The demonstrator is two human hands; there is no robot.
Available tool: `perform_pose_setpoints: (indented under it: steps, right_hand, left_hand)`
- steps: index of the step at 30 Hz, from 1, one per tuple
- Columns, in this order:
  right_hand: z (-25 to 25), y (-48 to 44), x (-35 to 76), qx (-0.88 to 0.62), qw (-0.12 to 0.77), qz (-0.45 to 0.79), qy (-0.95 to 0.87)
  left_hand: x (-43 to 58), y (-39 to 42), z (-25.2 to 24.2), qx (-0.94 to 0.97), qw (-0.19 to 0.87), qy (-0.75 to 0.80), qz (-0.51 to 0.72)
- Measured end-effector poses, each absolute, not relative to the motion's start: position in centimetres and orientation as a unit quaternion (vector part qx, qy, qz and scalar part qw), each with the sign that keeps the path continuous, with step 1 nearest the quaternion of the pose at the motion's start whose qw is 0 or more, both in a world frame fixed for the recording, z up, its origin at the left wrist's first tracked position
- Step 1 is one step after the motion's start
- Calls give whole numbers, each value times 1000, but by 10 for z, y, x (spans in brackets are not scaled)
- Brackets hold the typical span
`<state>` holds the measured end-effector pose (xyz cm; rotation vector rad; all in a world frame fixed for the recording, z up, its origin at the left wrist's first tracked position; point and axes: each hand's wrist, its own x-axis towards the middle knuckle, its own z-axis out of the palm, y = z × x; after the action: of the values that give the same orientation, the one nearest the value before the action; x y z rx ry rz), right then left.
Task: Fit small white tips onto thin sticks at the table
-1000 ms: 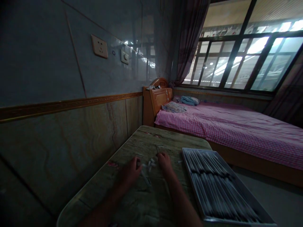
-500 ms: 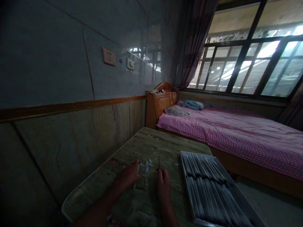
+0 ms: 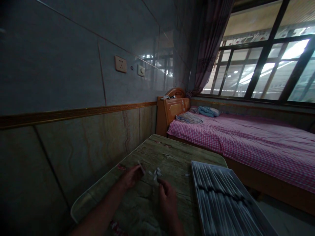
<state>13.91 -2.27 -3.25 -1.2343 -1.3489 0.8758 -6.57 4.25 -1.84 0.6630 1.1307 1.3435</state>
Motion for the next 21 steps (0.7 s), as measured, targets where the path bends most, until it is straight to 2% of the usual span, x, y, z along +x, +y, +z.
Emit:
perform_pose_setpoints:
  steps: [7,21]
  right_hand:
    - [-30,-27,137,-498,491,397,-595]
    - [-24,-26,135,-509,482,420,-577]
  left_hand:
    - [-60,42,-24,216,658,413,592]
    - [-60,47,-31,205,681,366,600]
